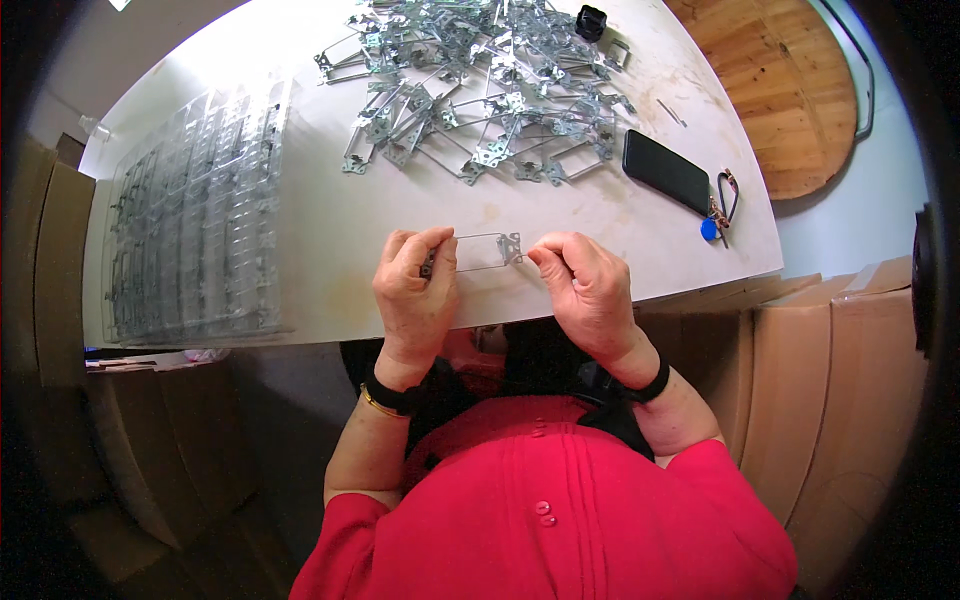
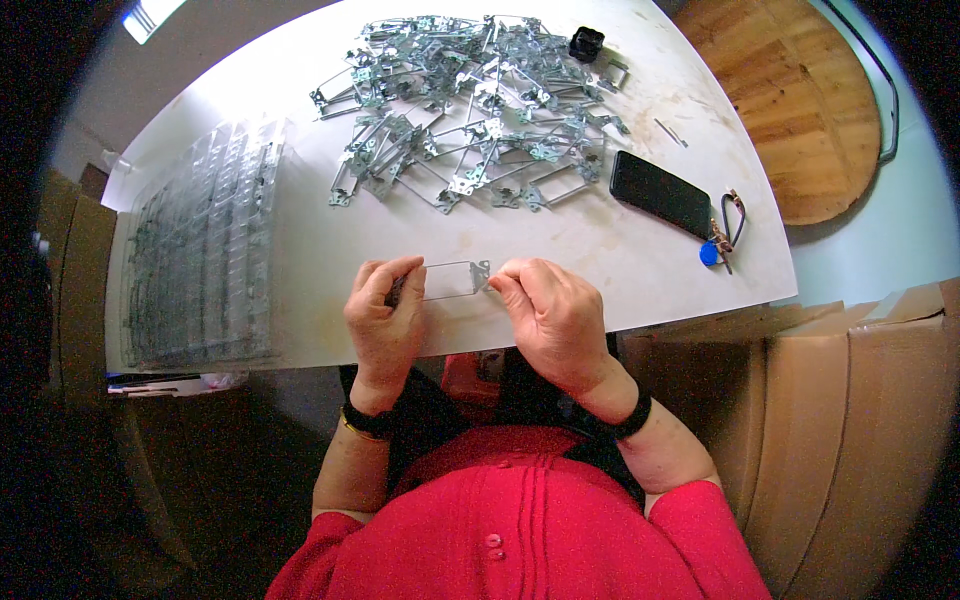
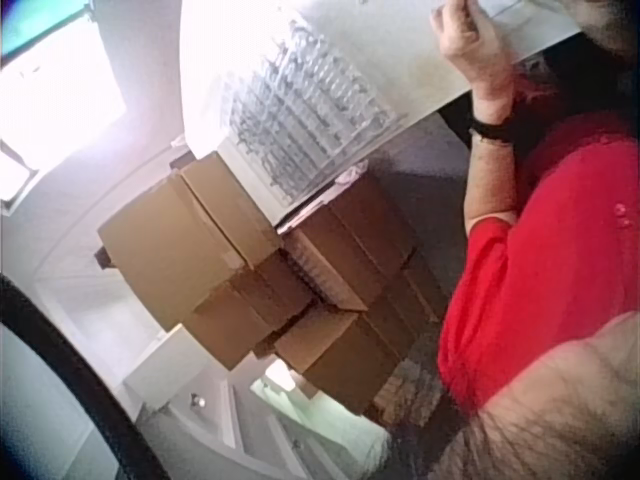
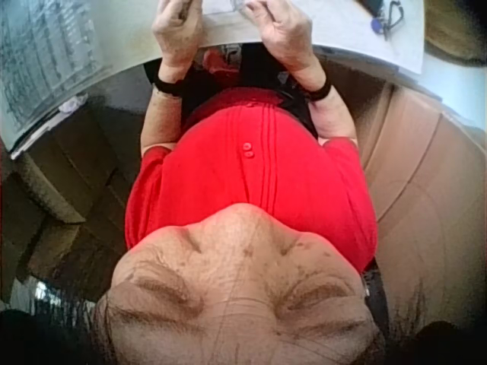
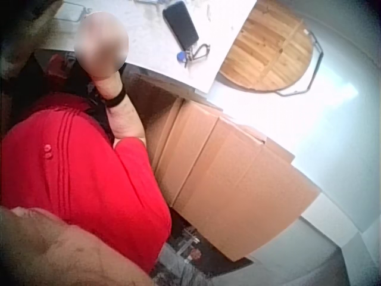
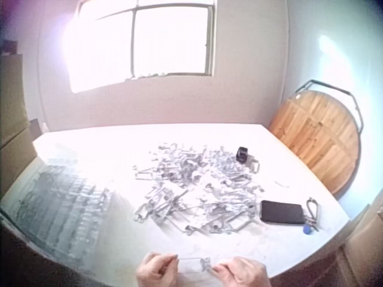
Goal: The person assembles small metal brackets by inserting pins into them using a small tool. They repeatedly pick up brackets from a pile, align and insert pins, then place the assembled brackets into a clear plastic organizer tray on the table.
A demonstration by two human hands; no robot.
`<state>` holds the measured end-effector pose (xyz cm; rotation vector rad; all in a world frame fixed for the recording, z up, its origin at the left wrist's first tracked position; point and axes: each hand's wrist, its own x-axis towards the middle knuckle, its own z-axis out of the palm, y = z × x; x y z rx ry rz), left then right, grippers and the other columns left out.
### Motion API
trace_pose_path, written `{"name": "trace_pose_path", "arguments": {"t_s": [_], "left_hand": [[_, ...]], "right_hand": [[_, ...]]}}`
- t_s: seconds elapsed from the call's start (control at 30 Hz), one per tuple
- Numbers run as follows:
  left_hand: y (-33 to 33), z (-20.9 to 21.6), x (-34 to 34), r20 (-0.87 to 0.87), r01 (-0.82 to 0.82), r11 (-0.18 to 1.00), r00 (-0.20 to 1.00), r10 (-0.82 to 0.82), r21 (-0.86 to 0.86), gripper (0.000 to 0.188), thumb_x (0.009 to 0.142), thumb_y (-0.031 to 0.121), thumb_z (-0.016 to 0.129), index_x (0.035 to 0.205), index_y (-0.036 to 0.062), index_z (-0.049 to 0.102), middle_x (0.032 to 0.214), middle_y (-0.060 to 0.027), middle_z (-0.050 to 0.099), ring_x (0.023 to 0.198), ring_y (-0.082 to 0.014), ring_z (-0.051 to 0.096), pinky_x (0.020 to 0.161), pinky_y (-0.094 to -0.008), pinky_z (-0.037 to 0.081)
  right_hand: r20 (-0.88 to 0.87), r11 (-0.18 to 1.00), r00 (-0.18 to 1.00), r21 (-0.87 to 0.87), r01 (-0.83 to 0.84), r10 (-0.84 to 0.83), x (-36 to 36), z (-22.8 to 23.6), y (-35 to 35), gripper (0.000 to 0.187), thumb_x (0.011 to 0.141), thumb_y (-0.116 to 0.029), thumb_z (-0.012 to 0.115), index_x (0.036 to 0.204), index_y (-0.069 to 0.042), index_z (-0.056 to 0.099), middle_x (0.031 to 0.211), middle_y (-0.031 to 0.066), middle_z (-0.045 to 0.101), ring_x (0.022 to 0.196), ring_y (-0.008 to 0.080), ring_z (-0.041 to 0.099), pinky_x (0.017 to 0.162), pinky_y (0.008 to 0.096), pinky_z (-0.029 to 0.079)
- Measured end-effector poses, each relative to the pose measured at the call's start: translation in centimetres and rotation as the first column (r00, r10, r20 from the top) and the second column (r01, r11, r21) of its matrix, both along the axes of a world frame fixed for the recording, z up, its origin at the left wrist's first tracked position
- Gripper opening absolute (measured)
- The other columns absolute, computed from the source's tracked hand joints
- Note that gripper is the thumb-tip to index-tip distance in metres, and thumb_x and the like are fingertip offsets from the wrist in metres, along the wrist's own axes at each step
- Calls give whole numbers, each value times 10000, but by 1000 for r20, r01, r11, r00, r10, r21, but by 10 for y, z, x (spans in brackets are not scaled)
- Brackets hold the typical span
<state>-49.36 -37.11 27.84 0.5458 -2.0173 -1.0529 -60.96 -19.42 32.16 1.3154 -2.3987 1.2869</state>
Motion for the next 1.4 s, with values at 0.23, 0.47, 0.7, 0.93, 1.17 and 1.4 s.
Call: {"name": "trace_pose_path", "arguments": {"t_s": [0.23, 0.47, 0.7, 0.93, 1.17, 1.4], "left_hand": [[2, 2, -1, 13, 4, 1000, 1000, -4, 8, 94, 965, 36, 795, 1058, 17, 791, 930, -78, 692, 797, -151, 655, 715, -290, 524], [3, 6, 0, 21, 13, 999, 1000, -13, -40, 102, 984, 36, 765, 1083, 17, 774, 959, -108, 683, 791, -191, 659, 704, -317, 529], [3, 2, 5, 85, 9, 980, 996, 8, -198, 125, 1004, 72, 761, 1115, 15, 771, 992, -128, 678, 814, -205, 662, 718, -325, 528], [4, 5, 11, 98, 15, 930, 995, 22, -367, 160, 1008, 34, 717, 1160, 10, 763, 1066, -165, 696, 965, -276, 687, 823, -362, 547], [-9, 22, 27, 62, -103, 993, 992, 106, -51, 215, 1085, -27, 561, 1230, -18, 719, 1171, -123, 698, 1072, -208, 678, 957, -319, 542], [-9, 24, 31, 103, -129, 986, 985, 140, -109, 180, 1036, -28, 639, 1184, -8, 739, 1122, -108, 686, 992, -193, 665, 899, -315, 543]], "right_hand": [[1, 1000, 1000, 2, 19, -19, -2, -1, 5, 101, 1020, -154, 734, 1018, -72, 674, 891, 134, 727, 786, 367, 717, 690, 448, 557], [247, 995, 967, -66, 80, -61, -16, -18, 15, 133, 1063, -183, 719, 1051, -51, 701, 811, 91, 719, 697, 226, 702, 641, 346, 547], [560, 984, 829, -148, 98, 2, -35, -30, 27, 216, 1100, -260, 703, 1068, -47, 715, 765, -16, 673, 675, 45, 606, 618, 231, 507], [593, 979, 805, -179, 97, 29, -36, -35, 26, 208, 1093, -253, 713, 1065, -47, 716, 776, -22, 670, 675, 41, 595, 620, 225, 501], [590, 977, 806, -196, 88, 46, -35, -35, 28, 194, 1092, -244, 715, 1072, -51, 715, 775, -31, 657, 678, 39, 586, 621, 226, 494], [588, 977, 808, -197, 84, 49, -34, -32, 29, 190, 1092, -246, 714, 1075, -57, 714, 771, -33, 652, 682, 37, 587, 627, 224, 492]]}}
